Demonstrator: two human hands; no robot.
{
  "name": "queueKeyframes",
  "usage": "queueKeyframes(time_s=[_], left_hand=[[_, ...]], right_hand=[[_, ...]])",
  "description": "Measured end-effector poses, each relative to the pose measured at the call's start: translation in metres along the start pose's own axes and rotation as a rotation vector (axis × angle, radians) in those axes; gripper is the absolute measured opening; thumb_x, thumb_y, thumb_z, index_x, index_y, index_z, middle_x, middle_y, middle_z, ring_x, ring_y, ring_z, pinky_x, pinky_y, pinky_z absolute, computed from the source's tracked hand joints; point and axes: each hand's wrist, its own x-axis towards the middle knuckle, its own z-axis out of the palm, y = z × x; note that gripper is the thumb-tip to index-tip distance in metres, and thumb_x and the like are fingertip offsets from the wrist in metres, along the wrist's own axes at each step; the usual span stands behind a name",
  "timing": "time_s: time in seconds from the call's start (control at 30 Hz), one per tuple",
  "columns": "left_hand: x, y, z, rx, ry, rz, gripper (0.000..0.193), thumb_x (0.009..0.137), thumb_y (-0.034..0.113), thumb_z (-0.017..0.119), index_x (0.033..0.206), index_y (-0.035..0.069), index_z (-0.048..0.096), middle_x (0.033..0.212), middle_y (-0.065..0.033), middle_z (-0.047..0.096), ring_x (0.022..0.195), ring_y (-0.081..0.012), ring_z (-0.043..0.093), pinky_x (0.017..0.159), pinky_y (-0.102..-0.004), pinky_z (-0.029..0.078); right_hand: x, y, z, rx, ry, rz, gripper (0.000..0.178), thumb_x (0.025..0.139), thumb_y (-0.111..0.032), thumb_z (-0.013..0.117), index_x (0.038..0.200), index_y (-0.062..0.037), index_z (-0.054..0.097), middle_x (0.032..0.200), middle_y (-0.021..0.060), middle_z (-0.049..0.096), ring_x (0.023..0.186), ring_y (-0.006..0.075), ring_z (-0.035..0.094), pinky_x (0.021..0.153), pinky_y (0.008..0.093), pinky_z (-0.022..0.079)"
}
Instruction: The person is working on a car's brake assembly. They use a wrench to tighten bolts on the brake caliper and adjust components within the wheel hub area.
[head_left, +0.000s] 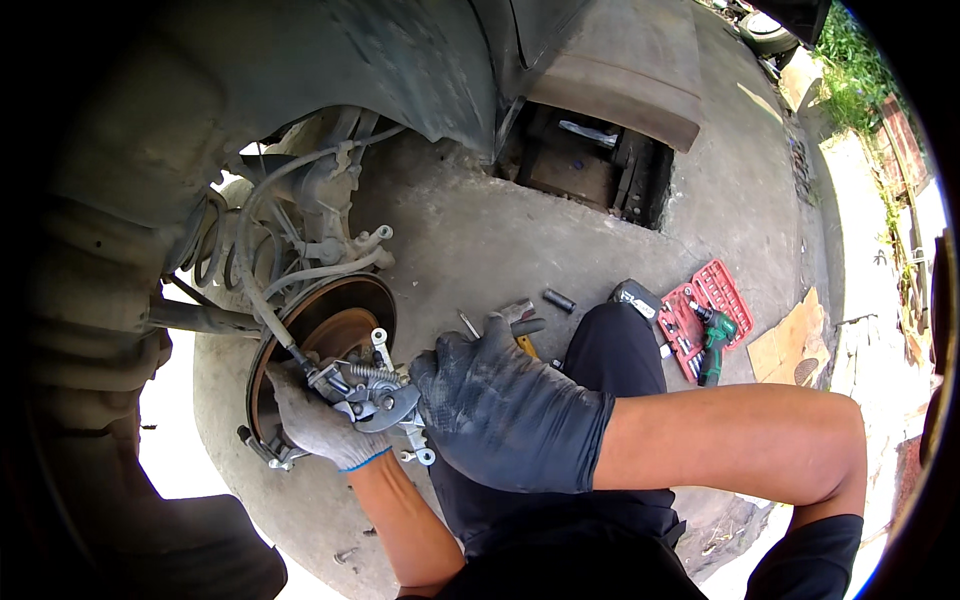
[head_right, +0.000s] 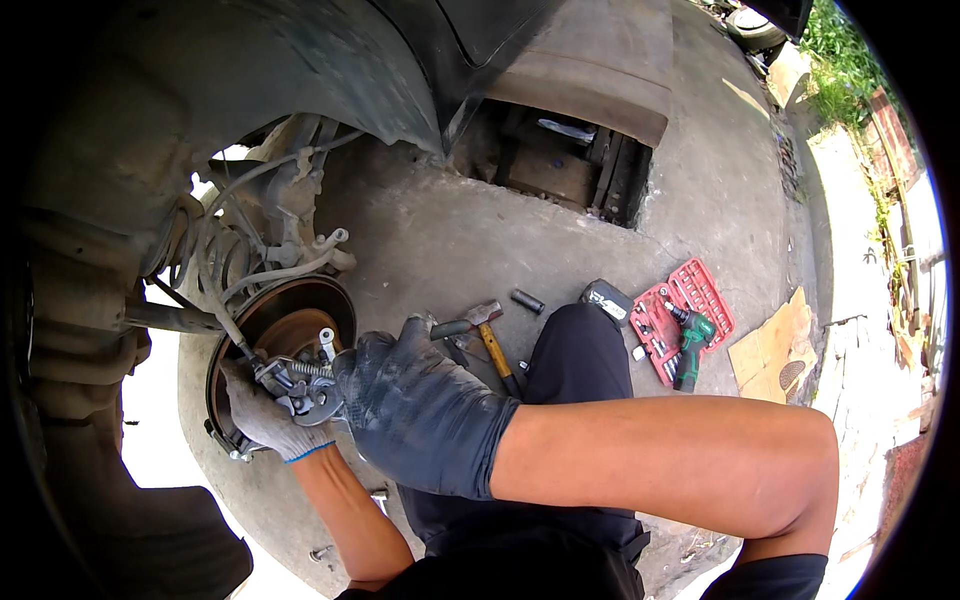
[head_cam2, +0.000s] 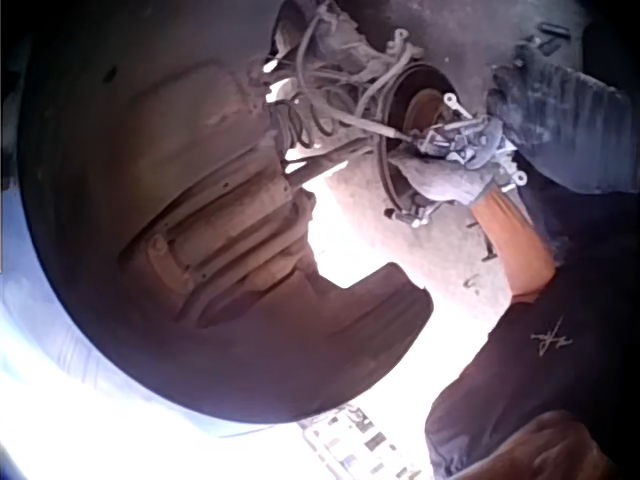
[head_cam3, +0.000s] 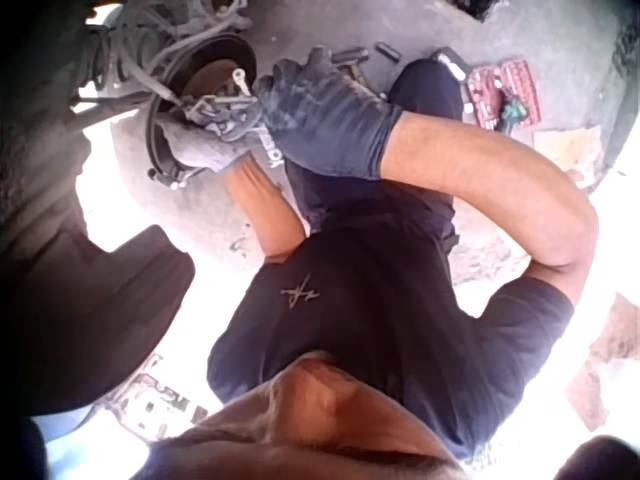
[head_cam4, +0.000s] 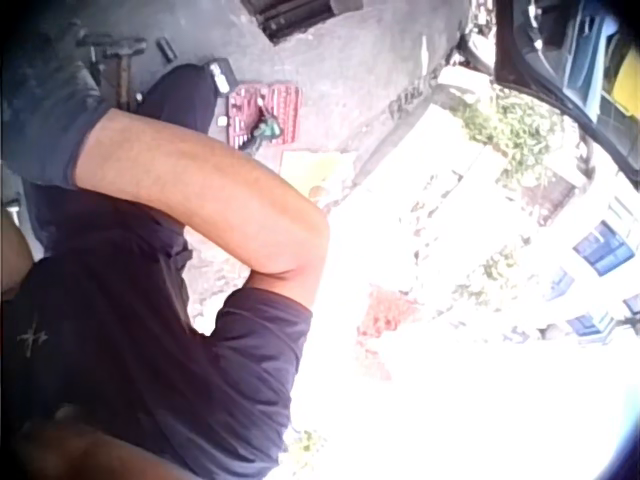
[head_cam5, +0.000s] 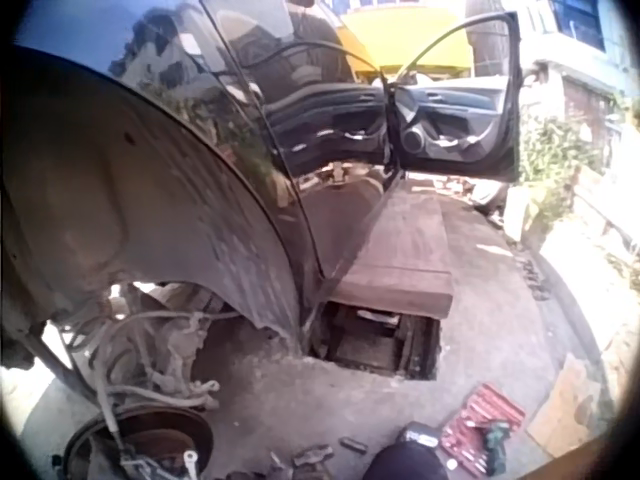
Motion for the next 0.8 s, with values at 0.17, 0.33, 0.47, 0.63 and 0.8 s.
queueKeyframes(time_s=[0.17,0.33,0.47,0.63,0.8], left_hand=[[-0.006,0.020,0.007,-0.053,-0.001,-0.123,0.047,0.123,0.036,0.053,0.110,-0.005,0.073,0.103,-0.0148,0.075,0.090,-0.0215,0.076,0.076,-0.0340,0.066],[-0.013,0.030,0.018,-0.284,0.049,-0.252,0.047,0.119,0.039,0.060,0.101,-0.002,0.071,0.086,-0.0102,0.069,0.070,-0.0177,0.070,0.062,-0.0296,0.060],[-0.007,0.021,0.013,-0.418,-0.029,-0.313,0.045,0.118,0.040,0.063,0.094,0.002,0.068,0.076,-0.0080,0.064,0.062,-0.0171,0.065,0.055,-0.0294,0.057],[-0.004,0.026,0.007,-0.355,-0.052,-0.339,0.042,0.122,0.030,0.051,0.118,-0.006,0.073,0.099,-0.0144,0.075,0.081,-0.0218,0.077,0.069,-0.0336,0.066],[0.000,0.021,0.007,-0.351,-0.027,-0.332,0.044,0.123,0.029,0.051,0.125,-0.009,0.072,0.105,-0.0165,0.077,0.089,-0.0220,0.078,0.075,-0.0329,0.066]], right_hand=[[0.000,0.001,0.007,0.093,0.029,-0.019,0.032,0.094,-0.019,0.068,0.108,0.0057,0.083,0.105,0.0198,0.071,0.097,0.0346,0.062,0.075,0.0577,0.049],[0.000,0.002,0.010,0.034,0.056,-0.037,0.032,0.092,-0.019,0.071,0.107,0.0062,0.083,0.102,0.0195,0.072,0.094,0.0340,0.063,0.071,0.0560,0.048],[-0.001,0.002,0.011,-0.045,0.049,-0.049,0.030,0.091,-0.019,0.071,0.106,0.0047,0.083,0.101,0.0190,0.072,0.093,0.0335,0.064,0.070,0.0550,0.048],[-0.005,0.001,0.024,0.166,0.180,-0.041,0.030,0.089,-0.022,0.068,0.096,0.0055,0.079,0.102,0.0226,0.068,0.091,0.0366,0.064,0.070,0.0560,0.051],[-0.008,-0.007,0.031,0.146,0.246,-0.014,0.032,0.089,-0.023,0.067,0.093,0.0068,0.077,0.101,0.0253,0.066,0.088,0.0374,0.064,0.069,0.0568,0.052]])
